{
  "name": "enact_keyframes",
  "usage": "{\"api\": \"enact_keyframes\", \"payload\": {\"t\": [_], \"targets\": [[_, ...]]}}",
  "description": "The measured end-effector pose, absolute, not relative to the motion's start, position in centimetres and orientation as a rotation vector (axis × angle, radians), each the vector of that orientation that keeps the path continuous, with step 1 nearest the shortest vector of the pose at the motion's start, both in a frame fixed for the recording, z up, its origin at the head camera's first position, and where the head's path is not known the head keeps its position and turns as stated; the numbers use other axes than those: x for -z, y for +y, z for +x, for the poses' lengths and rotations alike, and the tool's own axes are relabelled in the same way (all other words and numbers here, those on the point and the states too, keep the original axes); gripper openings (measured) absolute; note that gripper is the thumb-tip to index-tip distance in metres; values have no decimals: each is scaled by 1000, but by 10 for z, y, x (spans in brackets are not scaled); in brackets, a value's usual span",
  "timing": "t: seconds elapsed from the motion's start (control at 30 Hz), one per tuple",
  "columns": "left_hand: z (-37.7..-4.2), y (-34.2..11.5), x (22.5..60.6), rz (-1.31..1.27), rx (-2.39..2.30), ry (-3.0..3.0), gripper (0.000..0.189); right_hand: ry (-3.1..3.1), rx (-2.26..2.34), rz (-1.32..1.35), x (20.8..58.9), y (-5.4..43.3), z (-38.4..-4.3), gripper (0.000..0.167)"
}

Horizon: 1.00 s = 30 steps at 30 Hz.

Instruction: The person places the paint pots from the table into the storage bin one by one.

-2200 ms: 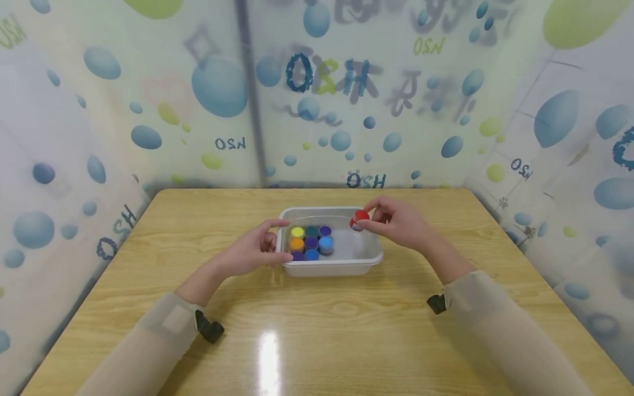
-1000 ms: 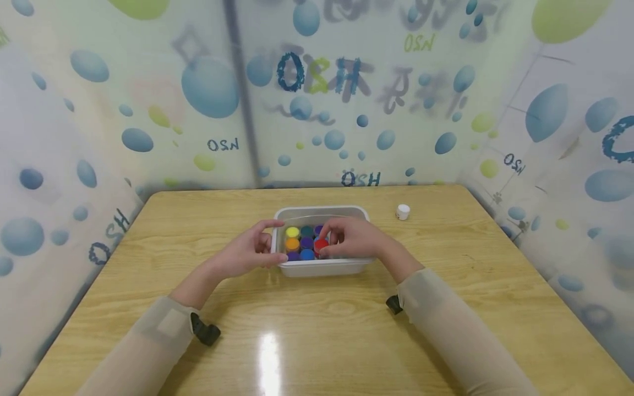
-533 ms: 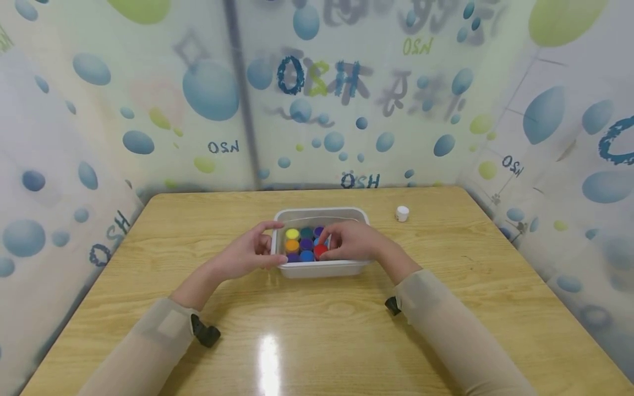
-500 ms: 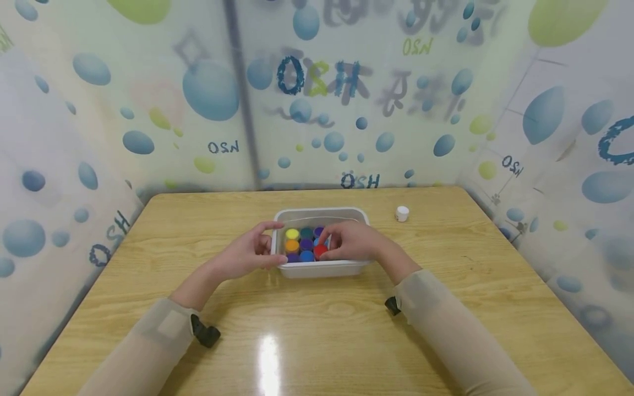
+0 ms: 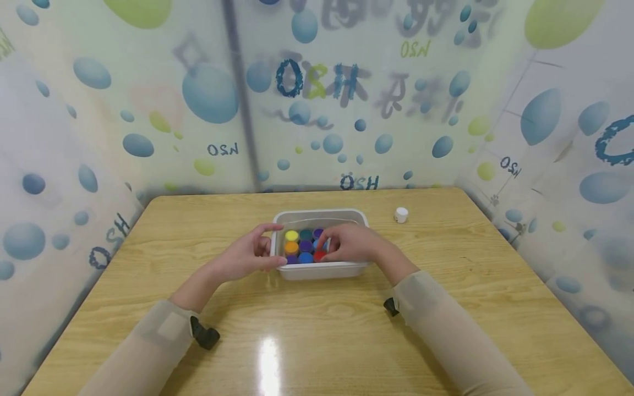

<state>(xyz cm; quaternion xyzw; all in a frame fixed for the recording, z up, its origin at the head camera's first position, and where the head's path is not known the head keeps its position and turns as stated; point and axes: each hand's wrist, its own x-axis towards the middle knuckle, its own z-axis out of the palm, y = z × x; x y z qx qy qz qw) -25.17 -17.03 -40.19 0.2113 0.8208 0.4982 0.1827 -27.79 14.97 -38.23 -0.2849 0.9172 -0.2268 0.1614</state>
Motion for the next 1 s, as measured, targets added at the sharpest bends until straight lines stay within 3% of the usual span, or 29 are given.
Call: {"api": "enact_keyframes", "payload": {"t": [1.0], "targets": [[-251,-170,402,581,-1418,2301,89,2623,745,-821,382,153,-275,16]]}}
